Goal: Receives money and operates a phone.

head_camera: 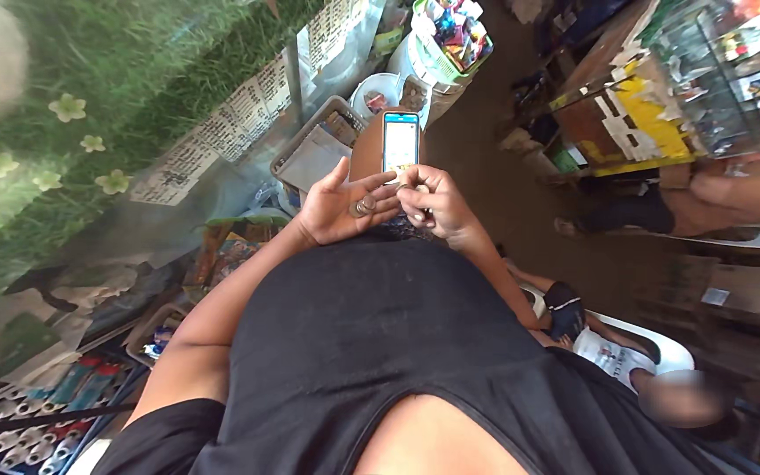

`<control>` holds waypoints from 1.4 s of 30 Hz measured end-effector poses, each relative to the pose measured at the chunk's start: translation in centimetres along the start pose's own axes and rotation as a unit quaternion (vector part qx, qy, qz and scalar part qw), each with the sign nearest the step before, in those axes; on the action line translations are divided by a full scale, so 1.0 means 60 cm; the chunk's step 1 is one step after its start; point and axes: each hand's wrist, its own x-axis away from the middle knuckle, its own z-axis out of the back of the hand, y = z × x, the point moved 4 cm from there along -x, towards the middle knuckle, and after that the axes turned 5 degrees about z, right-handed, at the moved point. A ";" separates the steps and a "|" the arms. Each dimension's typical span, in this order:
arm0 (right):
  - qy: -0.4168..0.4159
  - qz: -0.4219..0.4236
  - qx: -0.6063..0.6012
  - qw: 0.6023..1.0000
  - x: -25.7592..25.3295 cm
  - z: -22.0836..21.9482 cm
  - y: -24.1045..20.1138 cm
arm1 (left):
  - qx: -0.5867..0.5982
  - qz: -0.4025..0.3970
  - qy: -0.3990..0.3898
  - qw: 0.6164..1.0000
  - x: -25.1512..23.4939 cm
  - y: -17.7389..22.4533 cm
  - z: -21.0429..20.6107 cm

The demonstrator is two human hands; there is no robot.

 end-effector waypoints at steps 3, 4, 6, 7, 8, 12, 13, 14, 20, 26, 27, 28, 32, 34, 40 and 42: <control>-0.116 -0.036 -0.235 0.964 0.001 0.003 0.006 | -0.006 -0.003 0.001 1.000 -0.002 0.001 0.001; -0.131 -0.039 -0.263 0.955 0.001 0.002 0.007 | -0.005 -0.004 0.000 1.000 -0.003 0.001 0.002; -0.108 -0.066 -0.257 0.958 0.002 0.000 0.010 | 0.001 -0.004 0.004 1.000 -0.004 0.001 0.002; -0.072 -0.086 -0.228 0.967 0.002 -0.002 0.011 | 0.001 -0.005 0.010 1.000 -0.004 0.001 0.002; -0.028 -0.104 -0.185 0.977 0.002 -0.003 0.011 | 0.002 -0.009 0.019 1.000 -0.004 0.002 0.002; 0.091 -0.113 0.026 0.989 -0.002 -0.014 0.008 | 0.022 -0.042 0.115 0.992 -0.004 0.007 0.005; 0.100 -0.098 0.081 0.987 -0.004 -0.017 0.010 | 0.031 -0.046 0.138 0.989 -0.003 0.008 0.007; 0.104 -0.073 0.138 0.982 -0.007 -0.020 0.013 | 0.040 -0.050 0.157 0.986 -0.002 0.009 0.009; 0.008 -0.030 0.355 0.934 -0.026 -0.052 0.039 | -0.012 -0.086 0.263 0.961 -0.004 0.014 0.013; -0.035 -0.081 0.347 0.934 -0.059 -0.067 0.042 | -0.154 -0.064 0.456 0.874 -0.025 0.040 0.008; -0.035 -0.089 0.332 0.938 -0.066 -0.065 0.042 | -0.165 -0.057 0.468 0.866 -0.029 0.048 0.005; -0.032 -0.088 0.313 0.945 -0.074 -0.062 0.047 | -0.169 -0.056 0.478 0.860 -0.033 0.056 0.001; -0.006 -0.144 0.253 0.957 -0.063 -0.073 -0.025 | -0.217 -0.057 0.482 0.847 -0.048 0.083 -0.022; 0.020 -0.179 0.244 0.953 -0.054 -0.079 -0.066 | -0.261 -0.051 0.474 0.839 -0.059 0.090 -0.033; 0.046 -0.099 0.246 0.963 -0.124 -0.008 0.034 | -0.382 -0.016 0.423 0.822 -0.090 0.092 -0.046; 0.070 -0.083 0.260 0.959 -0.136 0.005 0.037 | -0.402 -0.020 0.407 0.820 -0.106 0.098 -0.043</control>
